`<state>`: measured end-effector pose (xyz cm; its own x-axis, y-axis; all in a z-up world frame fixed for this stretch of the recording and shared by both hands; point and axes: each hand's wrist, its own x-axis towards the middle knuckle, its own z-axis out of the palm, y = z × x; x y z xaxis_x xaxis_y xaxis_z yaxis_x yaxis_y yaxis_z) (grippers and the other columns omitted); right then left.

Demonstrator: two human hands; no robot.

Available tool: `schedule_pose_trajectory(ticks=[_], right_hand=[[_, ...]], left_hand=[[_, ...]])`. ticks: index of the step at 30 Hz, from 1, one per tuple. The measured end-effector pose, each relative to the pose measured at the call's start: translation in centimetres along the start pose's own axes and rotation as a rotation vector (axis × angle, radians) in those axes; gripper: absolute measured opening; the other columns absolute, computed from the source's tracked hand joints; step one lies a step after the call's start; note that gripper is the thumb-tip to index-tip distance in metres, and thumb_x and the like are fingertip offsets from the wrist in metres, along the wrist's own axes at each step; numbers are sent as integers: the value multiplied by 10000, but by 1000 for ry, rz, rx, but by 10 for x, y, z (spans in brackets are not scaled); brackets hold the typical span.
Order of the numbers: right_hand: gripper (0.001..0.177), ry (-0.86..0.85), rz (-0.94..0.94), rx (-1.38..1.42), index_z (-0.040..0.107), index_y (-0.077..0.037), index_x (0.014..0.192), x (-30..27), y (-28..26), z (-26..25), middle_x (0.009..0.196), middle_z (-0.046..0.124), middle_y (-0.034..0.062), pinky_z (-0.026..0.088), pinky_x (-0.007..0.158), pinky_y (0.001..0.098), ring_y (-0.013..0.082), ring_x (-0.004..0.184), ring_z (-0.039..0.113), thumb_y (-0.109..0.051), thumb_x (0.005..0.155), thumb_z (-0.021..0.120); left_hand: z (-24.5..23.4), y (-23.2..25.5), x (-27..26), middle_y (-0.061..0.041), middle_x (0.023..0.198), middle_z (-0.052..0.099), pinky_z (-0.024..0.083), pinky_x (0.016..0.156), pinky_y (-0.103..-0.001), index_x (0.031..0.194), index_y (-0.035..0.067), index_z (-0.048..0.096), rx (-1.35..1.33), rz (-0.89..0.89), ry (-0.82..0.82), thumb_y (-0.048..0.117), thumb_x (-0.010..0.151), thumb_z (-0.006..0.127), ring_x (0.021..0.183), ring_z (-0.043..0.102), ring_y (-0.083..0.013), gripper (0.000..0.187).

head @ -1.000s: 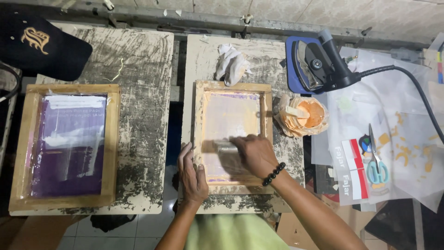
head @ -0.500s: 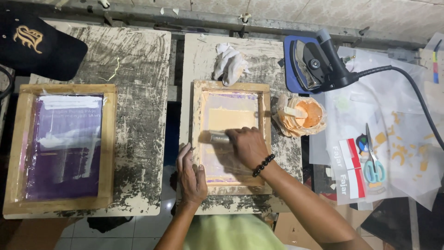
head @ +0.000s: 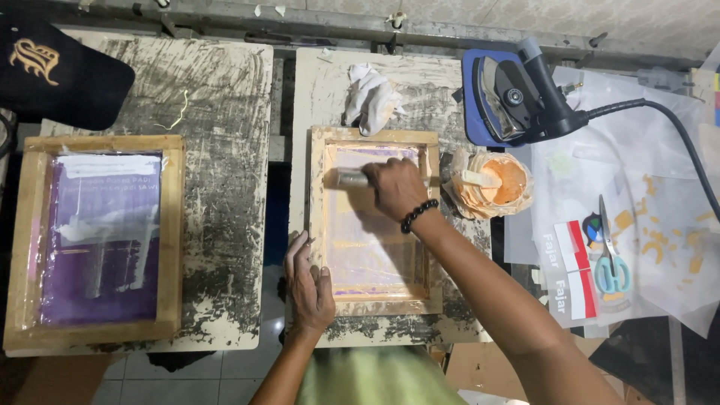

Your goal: The person uses a squeegee to spread orange ink across a screen printing frame placed over a purple garment. They repeatedly pull the ink across the mesh to ensure even coverage, occasionally lifting the squeegee to check the application.

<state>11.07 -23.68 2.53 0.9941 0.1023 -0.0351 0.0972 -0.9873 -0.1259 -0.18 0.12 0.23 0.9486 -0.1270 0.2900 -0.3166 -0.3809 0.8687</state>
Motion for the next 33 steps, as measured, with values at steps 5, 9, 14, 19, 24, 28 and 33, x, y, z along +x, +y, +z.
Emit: schedule_pose_trajectory(ticks=[5,9,14,19,24,28,33], right_hand=[[96,58,-193,86,625,-172,828,-73,-29,17,700,675,76,550,639,448,322,715,702,-162,880,545],[156,19,-204,131,613,-185,810,-107,-42,-5,718,671,51,546,639,433,310,723,703,-145,913,502],[140,67,-36,115,690,-194,946,-85,-22,-5,780,731,62,542,656,468,336,769,727,-153,886,571],[241,298,-26,-5,721,-223,1145,-47,-16,14,1073,770,53,527,796,416,283,1007,724,-176,934,615],[235,211,-101,1,709,-189,1143,-87,-33,11,1063,758,64,537,782,402,291,1001,724,-160,937,601],[134,97,-89,62,692,-193,969,-74,-17,8,850,742,38,537,707,428,302,839,728,-153,933,569],[62,198,-61,-58,642,-199,915,0,34,41,771,702,18,535,699,448,296,801,716,-151,893,610]], left_hand=[[-2,1,0,-126,1531,412,383,1113,-602,1337,58,515,45,-94,-51,258,1019,394,1492,331,-427,395],[-3,1,-1,-129,1534,402,386,1117,-588,1346,58,505,42,-90,-54,251,1009,396,1491,329,-432,403],[-2,1,-1,-140,1531,419,403,1098,-561,1310,36,518,41,-97,-53,240,996,406,1483,348,-425,391],[-1,0,1,-142,1535,423,408,1092,-536,1320,30,508,58,-84,-38,232,988,422,1480,355,-419,398],[-2,0,-2,-152,1511,454,399,1107,-551,1299,26,539,82,-108,-14,237,965,427,1457,389,-422,411],[1,-3,-3,-150,1515,457,374,1118,-544,1301,30,534,55,-94,-15,221,965,446,1455,391,-426,396],[2,-5,-6,-154,1522,454,361,1130,-548,1309,23,531,59,-73,-14,199,967,452,1463,383,-432,393]])
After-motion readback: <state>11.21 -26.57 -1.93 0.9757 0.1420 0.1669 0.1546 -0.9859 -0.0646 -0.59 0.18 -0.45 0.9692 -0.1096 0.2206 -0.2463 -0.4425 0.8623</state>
